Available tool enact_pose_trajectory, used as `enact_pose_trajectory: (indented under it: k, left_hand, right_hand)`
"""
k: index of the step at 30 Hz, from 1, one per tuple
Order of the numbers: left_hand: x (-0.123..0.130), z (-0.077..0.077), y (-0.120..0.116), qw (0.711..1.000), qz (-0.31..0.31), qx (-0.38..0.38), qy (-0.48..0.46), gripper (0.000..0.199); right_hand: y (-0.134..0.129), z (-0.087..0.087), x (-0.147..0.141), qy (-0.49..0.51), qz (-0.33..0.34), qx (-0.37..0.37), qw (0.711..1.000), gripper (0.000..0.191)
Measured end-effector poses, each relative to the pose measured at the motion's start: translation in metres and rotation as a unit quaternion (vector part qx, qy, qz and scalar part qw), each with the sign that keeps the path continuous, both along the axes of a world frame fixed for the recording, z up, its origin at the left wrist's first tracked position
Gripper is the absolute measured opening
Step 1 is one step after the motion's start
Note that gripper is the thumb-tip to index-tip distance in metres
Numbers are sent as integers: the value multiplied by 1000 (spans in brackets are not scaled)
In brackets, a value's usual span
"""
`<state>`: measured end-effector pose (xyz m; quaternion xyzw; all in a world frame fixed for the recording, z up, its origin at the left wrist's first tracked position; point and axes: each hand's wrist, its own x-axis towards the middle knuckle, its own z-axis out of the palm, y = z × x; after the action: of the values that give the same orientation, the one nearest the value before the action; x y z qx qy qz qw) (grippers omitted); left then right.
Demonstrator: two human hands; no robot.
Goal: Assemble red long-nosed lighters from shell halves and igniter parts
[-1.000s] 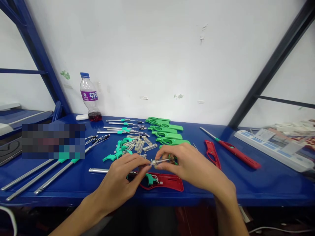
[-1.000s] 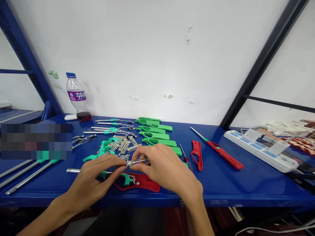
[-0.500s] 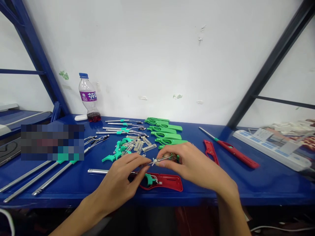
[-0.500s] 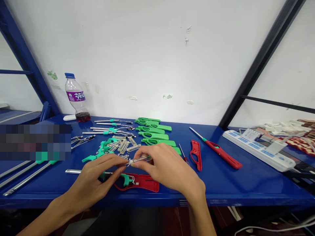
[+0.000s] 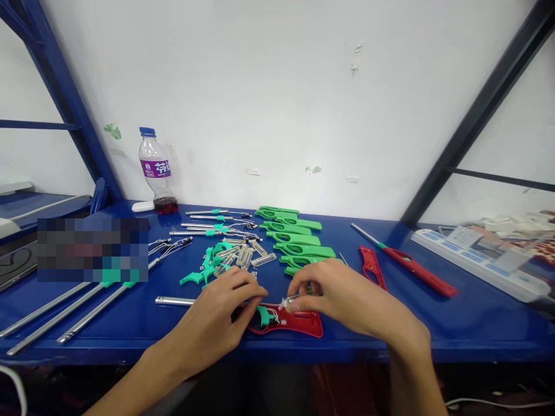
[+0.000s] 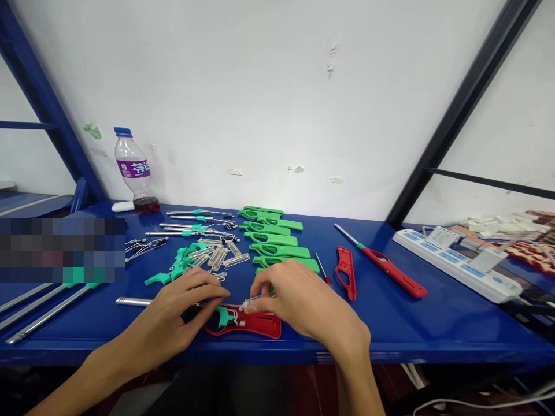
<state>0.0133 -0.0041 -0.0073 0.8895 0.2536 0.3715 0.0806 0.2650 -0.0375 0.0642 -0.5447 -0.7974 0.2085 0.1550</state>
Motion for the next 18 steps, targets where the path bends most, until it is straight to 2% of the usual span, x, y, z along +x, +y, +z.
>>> enact_pose_trajectory:
  k: [7, 13, 18]
  left_hand:
    - [1, 6, -5, 1000, -1, -30, 10, 27]
    - [-3, 13, -16, 998, 23, -15, 64, 25]
    - [-6, 12, -26, 993, 42, 12, 110, 22]
  right_hand:
    - [-1, -4, 0, -14, -19, -34, 999, 10]
    - [-4, -5, 0, -13, -8, -48, 999, 10]
    - [-4, -7, -1, -30, -18, -44, 998, 9]
